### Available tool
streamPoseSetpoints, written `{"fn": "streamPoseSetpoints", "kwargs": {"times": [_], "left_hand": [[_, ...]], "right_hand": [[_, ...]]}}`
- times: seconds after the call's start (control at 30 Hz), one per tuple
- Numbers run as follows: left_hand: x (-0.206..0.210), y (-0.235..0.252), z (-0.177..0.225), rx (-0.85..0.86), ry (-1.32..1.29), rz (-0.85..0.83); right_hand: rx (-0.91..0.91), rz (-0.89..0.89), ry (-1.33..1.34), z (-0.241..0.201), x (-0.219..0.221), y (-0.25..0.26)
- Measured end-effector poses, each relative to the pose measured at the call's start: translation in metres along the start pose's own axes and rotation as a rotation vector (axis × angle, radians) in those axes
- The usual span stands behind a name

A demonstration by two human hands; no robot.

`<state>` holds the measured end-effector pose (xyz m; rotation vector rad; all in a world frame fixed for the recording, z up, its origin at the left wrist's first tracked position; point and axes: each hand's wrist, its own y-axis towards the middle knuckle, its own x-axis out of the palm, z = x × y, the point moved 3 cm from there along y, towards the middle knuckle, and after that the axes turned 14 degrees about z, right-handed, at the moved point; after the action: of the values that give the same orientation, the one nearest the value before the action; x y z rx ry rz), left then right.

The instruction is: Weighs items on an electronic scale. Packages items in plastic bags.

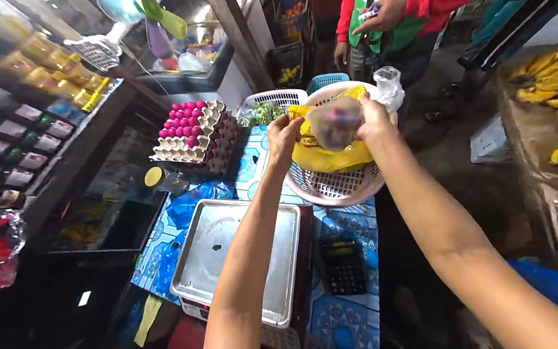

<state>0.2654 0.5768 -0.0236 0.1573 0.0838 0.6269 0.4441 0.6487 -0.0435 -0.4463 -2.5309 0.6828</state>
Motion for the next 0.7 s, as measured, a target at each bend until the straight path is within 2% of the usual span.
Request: {"fn": "streamPoseSetpoints", "kwargs": {"times": [0.07, 0.13, 0.2, 0.23, 0.3, 0.33, 0.37, 0.4, 0.43, 0.5, 0.6, 0.7], "left_hand": [[0.005, -0.006, 0.011, -0.107, -0.116, -0.008], [0.015, -0.008, 0.018, -0.227, -0.201, 0.003], [0.02, -0.003, 0.022, -0.303, -0.266, 0.027], [0.019, 0.001, 0.022, -0.315, -0.293, 0.038], [0.015, 0.005, 0.021, -0.31, -0.323, 0.066], [0.014, 0.004, 0.022, -0.302, -0.314, 0.074], [0.015, 0.0, 0.025, -0.293, -0.305, 0.07], [0.017, -0.007, 0.029, -0.284, -0.295, 0.055], [0.019, -0.014, 0.034, -0.287, -0.295, 0.045], [0.02, -0.022, 0.042, -0.325, -0.324, 0.068], [0.01, -0.012, 0.04, -0.351, -0.322, 0.08], [0.007, 0.014, 0.036, -0.258, -0.215, 0.02]], "right_hand": [[-0.066, 0.084, -0.152, 0.01, 0.015, 0.003], [-0.203, 0.016, -0.271, 0.019, 0.017, 0.007], [-0.478, -0.085, -0.41, 0.024, 0.004, -0.001], [-0.658, -0.067, -0.479, 0.025, -0.014, -0.018], [-1.088, 0.16, -0.516, 0.036, -0.067, -0.061], [-1.167, 0.298, -0.486, 0.051, -0.095, -0.077], [-1.087, 0.379, -0.475, 0.071, -0.115, -0.087], [-0.913, 0.397, -0.465, 0.096, -0.127, -0.088], [-0.722, 0.351, -0.433, 0.122, -0.131, -0.083], [-0.548, 0.262, -0.334, 0.162, -0.117, -0.068], [-0.494, 0.255, -0.262, 0.161, -0.106, -0.06], [-0.515, 0.202, -0.314, 0.136, -0.114, -0.043]]}}
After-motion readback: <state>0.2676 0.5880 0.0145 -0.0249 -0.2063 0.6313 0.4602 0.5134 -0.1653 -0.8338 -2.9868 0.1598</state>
